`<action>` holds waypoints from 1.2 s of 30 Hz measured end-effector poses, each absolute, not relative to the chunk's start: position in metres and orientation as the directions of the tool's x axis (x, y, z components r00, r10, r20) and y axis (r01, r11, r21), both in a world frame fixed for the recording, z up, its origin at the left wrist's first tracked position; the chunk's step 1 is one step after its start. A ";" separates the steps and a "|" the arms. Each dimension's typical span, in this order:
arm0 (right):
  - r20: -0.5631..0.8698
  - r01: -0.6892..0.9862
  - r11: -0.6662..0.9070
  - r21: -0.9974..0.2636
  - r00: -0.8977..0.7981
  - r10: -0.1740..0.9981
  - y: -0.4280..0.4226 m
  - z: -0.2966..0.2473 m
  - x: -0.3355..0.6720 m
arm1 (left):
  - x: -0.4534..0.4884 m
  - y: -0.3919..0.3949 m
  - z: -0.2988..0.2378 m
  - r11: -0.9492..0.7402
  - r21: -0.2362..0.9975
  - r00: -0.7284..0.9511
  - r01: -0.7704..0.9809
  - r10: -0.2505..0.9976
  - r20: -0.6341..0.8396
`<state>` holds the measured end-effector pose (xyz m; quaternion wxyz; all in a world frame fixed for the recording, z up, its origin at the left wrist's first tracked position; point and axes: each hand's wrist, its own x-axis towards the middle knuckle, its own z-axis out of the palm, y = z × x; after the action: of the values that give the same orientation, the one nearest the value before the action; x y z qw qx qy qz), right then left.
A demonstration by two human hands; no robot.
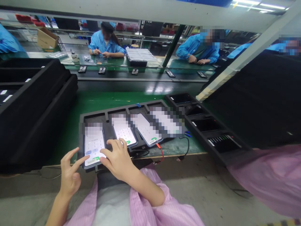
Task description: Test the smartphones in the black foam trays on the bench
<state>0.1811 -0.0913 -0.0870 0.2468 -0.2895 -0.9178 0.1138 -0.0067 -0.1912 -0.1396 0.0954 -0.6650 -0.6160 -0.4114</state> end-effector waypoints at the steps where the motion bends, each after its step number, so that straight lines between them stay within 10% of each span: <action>1: 0.394 0.474 0.807 -0.352 -0.707 0.587 -0.092 -0.086 0.182 | -0.007 -0.191 -0.139 -0.229 0.375 -0.090 0.898 0.740 0.667; 22: 0.480 0.588 0.689 -0.425 -0.498 0.722 -0.084 -0.087 0.208 | -0.012 -0.186 -0.137 -0.300 0.388 -0.074 0.871 0.701 0.709; 36: 0.252 0.699 0.648 -0.300 -0.598 0.761 -0.077 -0.080 0.146 | -0.017 -0.194 -0.140 -0.318 0.393 -0.046 0.863 0.725 0.687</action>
<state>0.1455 -0.0769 -0.0804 0.1810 -0.4105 -0.8896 0.0854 -0.0172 -0.1936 -0.1402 0.0795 -0.6861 -0.5784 -0.4339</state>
